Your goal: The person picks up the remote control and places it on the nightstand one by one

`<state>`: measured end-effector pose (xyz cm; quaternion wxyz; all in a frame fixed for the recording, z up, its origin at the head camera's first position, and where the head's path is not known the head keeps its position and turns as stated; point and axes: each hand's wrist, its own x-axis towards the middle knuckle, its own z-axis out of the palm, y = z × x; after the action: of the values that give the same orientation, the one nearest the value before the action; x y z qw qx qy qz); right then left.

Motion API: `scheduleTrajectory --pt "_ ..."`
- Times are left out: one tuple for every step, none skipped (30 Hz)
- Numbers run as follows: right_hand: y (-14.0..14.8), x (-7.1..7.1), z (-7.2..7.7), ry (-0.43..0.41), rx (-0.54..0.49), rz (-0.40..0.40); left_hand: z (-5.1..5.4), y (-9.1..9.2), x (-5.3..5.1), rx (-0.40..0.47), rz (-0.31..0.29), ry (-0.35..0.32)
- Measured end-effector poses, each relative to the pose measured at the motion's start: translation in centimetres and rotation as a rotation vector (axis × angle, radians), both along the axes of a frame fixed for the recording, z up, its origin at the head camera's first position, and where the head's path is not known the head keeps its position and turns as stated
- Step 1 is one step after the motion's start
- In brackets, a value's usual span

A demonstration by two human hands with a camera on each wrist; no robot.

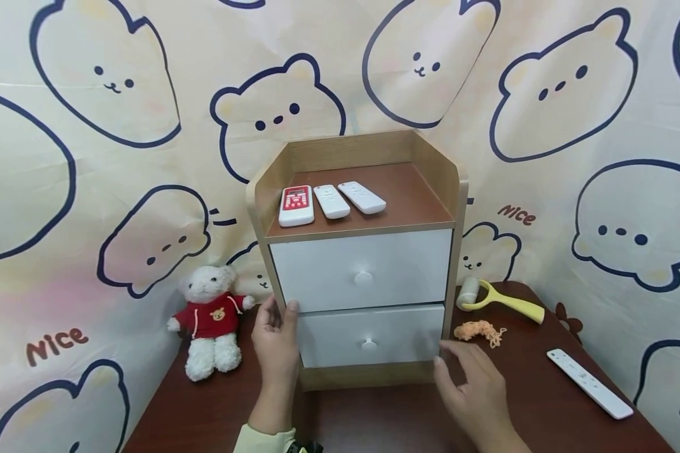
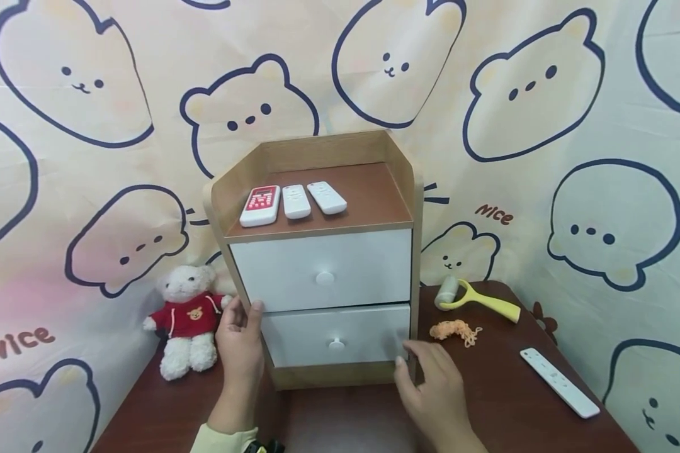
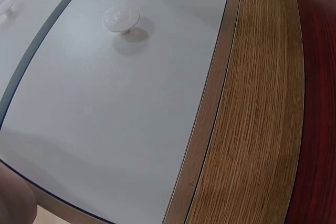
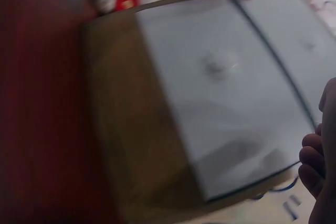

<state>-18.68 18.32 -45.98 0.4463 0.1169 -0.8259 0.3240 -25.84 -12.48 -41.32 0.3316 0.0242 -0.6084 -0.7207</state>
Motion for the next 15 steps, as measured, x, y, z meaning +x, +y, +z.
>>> scheduleTrajectory --pt "0.4 0.3 -0.8 -0.025 0.005 -0.008 -0.1 0.1 0.0 0.001 -0.005 -0.003" --pt "0.8 0.6 -1.6 -0.049 0.007 -0.016 -0.1 0.1 0.0 0.001 -0.01 -0.003" --pt "1.2 0.8 -2.3 -0.085 0.01 -0.033 -0.1 0.2 0.0 -0.002 -0.013 -0.005" --pt "1.6 1.1 -3.0 -0.119 0.012 -0.054 -0.1 0.3 0.0 -0.003 -0.015 -0.004" --pt "2.0 1.3 -3.6 -0.154 0.01 -0.072 -0.2 0.3 0.0 -0.002 -0.014 -0.002" --pt "2.6 1.5 -4.2 -0.195 0.008 -0.09 -0.2 0.3 0.0 -0.004 -0.011 -0.001" --pt "3.1 1.6 -4.7 -0.24 0.006 -0.106 -0.2 0.2 0.0 -0.006 -0.011 0.002" --pt "3.8 1.6 -5.1 -0.292 0.007 -0.128 -0.2 0.2 0.0 -0.008 -0.01 0.003" --pt "4.6 1.7 -5.5 -0.346 0.007 -0.147 -0.1 0.2 0.0 -0.011 -0.009 0.003" --pt "5.5 1.6 -5.8 -0.407 0.005 -0.159 -0.2 0.1 0.0 -0.011 -0.01 0.005" --pt "6.4 1.6 -6.1 -0.474 0.002 -0.168 -0.2 0.1 0.0 -0.011 -0.009 0.006" --pt "7.4 1.5 -6.3 -0.537 -0.001 -0.184 -0.2 0.1 0.0 -0.013 -0.008 0.007" --pt "8.4 1.4 -6.5 -0.583 0.001 -0.199 -0.2 0.1 0.0 -0.013 -0.008 0.008" --pt "9.4 1.2 -6.8 -0.617 0.003 -0.215 -0.2 0.0 0.0 -0.013 -0.005 0.008" --pt "10.3 1.1 -6.9 -0.65 0.003 -0.23 -0.2 0.0 0.0 -0.013 -0.002 0.009"
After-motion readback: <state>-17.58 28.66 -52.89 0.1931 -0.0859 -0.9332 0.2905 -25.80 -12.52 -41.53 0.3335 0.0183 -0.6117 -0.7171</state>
